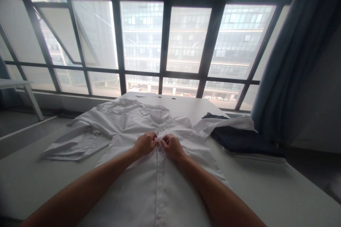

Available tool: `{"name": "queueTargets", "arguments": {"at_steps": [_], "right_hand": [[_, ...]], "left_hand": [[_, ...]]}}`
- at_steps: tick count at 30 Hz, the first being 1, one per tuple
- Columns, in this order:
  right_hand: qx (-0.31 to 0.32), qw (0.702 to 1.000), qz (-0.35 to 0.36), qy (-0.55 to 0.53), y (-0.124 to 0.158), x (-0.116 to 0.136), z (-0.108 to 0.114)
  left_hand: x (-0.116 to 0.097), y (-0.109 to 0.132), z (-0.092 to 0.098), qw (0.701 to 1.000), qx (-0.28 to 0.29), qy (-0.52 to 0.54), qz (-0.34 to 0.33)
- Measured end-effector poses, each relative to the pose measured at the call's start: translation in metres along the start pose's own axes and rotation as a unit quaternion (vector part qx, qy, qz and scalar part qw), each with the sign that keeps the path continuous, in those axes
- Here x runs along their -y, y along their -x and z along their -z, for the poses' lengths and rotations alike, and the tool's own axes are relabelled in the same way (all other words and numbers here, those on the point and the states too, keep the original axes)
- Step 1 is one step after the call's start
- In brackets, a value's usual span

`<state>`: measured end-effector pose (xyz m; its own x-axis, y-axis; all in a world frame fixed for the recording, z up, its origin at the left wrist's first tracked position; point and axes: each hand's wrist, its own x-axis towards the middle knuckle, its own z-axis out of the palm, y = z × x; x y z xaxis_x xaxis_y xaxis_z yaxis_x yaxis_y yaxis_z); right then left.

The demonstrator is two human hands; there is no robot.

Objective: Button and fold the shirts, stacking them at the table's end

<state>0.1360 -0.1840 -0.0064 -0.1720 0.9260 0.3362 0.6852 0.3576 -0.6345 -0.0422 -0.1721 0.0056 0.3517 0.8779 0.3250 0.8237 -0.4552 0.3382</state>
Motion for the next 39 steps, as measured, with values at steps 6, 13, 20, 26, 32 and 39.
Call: {"name": "queueTargets", "arguments": {"at_steps": [6,13,20,26,32,39], "right_hand": [[0.053,0.966,0.003,0.254,0.004,-0.012,0.011],[0.195,0.931,-0.084,0.296,0.025,0.000,0.023],[0.101,0.951,-0.051,0.289,-0.008,0.008,0.038],[-0.043,0.969,-0.074,0.233,-0.072,-0.014,0.027],[-0.071,0.982,-0.077,0.159,-0.114,-0.043,0.007],[-0.127,0.990,-0.007,0.067,-0.107,-0.065,-0.007]], "left_hand": [[0.013,0.000,-0.011,0.992,0.106,-0.043,-0.058],[0.006,0.020,-0.001,0.976,0.202,-0.064,-0.050],[0.001,0.027,0.006,0.982,0.161,-0.033,-0.092],[0.015,-0.045,0.015,0.988,0.089,0.123,0.038],[0.043,-0.113,0.003,0.919,0.016,0.319,0.230],[0.060,-0.163,-0.013,0.885,-0.015,0.333,0.325]]}}
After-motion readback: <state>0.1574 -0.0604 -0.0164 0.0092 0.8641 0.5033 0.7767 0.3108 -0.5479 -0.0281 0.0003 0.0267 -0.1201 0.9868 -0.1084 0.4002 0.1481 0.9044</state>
